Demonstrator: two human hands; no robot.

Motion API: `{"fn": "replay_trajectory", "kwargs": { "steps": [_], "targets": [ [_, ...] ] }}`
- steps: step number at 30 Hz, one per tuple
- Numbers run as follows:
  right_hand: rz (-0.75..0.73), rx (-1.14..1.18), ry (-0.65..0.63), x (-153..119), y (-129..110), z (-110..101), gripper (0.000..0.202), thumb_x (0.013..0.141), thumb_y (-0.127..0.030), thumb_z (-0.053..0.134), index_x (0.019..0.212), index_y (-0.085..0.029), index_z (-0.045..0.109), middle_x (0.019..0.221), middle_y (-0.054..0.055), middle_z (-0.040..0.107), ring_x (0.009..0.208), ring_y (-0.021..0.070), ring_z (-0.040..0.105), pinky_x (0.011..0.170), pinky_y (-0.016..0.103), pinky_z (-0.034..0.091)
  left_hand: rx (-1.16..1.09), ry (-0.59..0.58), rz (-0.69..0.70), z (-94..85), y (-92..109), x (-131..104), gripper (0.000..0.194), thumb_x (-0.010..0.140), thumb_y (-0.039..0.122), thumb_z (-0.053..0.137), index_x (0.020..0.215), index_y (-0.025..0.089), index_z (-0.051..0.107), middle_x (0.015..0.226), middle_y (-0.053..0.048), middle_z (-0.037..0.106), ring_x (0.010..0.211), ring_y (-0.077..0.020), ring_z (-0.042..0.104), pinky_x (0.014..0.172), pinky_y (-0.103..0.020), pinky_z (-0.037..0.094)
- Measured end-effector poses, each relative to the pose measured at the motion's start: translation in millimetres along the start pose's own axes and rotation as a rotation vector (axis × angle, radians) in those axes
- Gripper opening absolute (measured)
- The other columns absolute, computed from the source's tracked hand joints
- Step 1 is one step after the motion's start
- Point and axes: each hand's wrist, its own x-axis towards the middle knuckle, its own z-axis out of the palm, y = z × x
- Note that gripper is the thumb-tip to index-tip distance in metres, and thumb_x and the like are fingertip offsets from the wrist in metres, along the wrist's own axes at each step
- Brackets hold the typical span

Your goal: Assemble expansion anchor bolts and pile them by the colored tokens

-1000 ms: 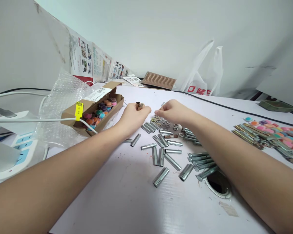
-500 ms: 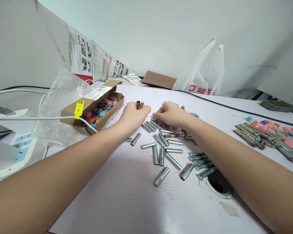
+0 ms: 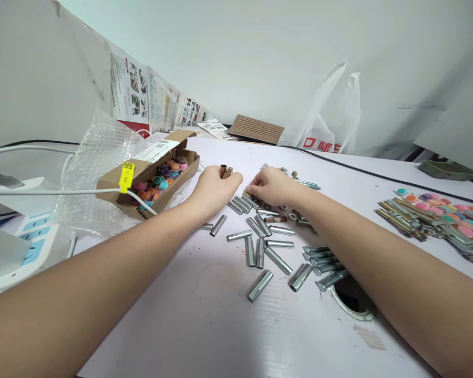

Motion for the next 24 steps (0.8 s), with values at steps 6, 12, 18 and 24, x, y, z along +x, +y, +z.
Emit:
{"fn": "replay_trajectory", "kwargs": {
  "steps": [6,12,18,24],
  "targets": [
    [-0.015,0.090,0.074,-13,-6,-28,0.045,0.089,-0.042,0.063,0.058,-0.019,0.040,0.052,-0.004,0.031,0.050,0.0087,0.024,0.049,0.028,0.022,0.236,-0.004,0.193,-1.5,-3,3,0.042,0.080,0.039,0.061,0.057,0.021,0.031,0.056,0.005,0.031,0.056,-0.0120,0.029,0.057,-0.029,0.022],
    [-0.236,0.509,-0.004,-29,-25,-41,0.045,0.087,-0.048,0.069,0.061,-0.019,0.047,0.058,-0.004,0.030,0.056,0.0095,0.025,0.054,0.027,0.026,0.302,-0.040,0.215,-0.8,-3,3,0.033,0.080,0.035,0.058,0.060,0.022,0.035,0.057,0.005,0.036,0.055,-0.0115,0.033,0.055,-0.028,0.025],
    [-0.216,0.526,-0.020,-34,-38,-30,0.030,0.088,-0.040,0.069,0.070,-0.016,0.064,0.062,-0.001,0.041,0.057,0.0093,0.029,0.053,0.027,0.025,0.264,-0.060,0.225,-1.8,-1,-1,0.032,0.080,0.034,0.056,0.058,0.021,0.038,0.056,0.004,0.035,0.054,-0.0113,0.031,0.051,-0.028,0.022],
    [-0.172,0.657,-0.005,-37,-44,-22,0.030,0.092,-0.029,0.064,0.066,-0.014,0.059,0.062,0.000,0.038,0.056,0.0091,0.030,0.052,0.027,0.025,0.235,-0.060,0.210,-0.5,-3,2,0.030,0.077,0.031,0.056,0.059,0.021,0.035,0.057,0.004,0.032,0.054,-0.0102,0.027,0.050,-0.029,0.020]
  ]
}}
